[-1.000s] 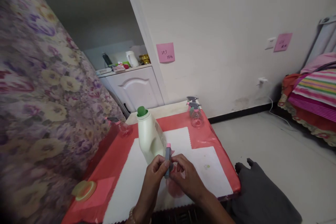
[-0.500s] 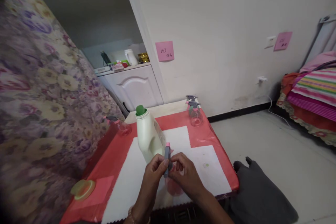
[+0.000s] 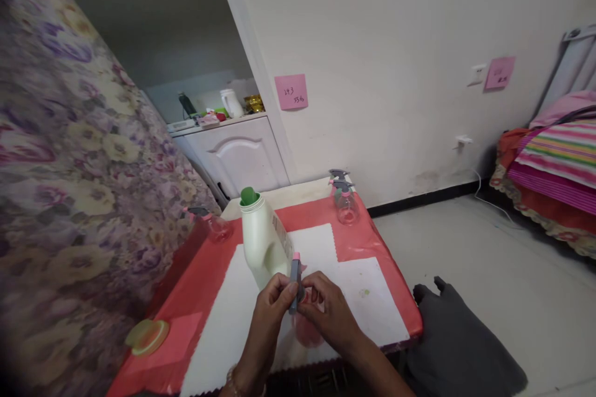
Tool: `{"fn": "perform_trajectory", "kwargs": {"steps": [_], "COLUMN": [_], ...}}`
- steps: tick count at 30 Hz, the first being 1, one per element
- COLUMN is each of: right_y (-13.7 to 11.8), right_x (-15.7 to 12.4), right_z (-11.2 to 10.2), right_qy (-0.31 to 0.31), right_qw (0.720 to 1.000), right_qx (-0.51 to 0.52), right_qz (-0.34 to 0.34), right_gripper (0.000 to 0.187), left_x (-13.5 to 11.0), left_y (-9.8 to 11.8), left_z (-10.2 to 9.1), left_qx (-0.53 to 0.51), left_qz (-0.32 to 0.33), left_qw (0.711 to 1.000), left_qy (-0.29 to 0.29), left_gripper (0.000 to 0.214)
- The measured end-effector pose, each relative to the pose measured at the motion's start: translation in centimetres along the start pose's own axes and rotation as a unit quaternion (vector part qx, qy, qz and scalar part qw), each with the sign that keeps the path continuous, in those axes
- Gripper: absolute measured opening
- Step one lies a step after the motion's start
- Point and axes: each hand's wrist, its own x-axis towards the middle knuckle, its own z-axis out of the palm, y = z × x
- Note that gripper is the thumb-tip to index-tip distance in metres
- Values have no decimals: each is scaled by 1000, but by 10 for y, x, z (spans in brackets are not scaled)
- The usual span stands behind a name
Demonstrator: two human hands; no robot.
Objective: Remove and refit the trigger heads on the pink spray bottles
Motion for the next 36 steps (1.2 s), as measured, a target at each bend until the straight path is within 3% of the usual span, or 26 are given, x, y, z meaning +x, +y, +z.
{"fn": "perform_trajectory", "kwargs": {"steps": [14, 19, 23, 32, 36], "right_y": [0, 4, 12, 33, 40], "right_x": [-1, -6, -12, -33, -39], "right_z": [4, -2, -9, -8, -4], "right_qy": [13, 14, -10, -12, -13], "right_qw": [1000, 999, 996, 990, 990], "right_qx": [-10, -31, -66, -100, -100], "right_qz": [-18, 12, 53, 101, 96], "right_gripper": [13, 42, 50, 75, 78], "left_x": [-1, -3, -6, -20, -21], "left_y": [0, 1, -2, -36, -58], "left_z": [1, -1, -4, -22, -30], "left_qx": [-2, 13, 22, 82, 61], "left_qz": [6, 21, 32, 53, 41], "left_qw": [1000, 1000, 999, 995, 995], "left_qy": [1, 6, 1, 3, -70], "left_gripper": [33, 32, 31, 32, 46]}}
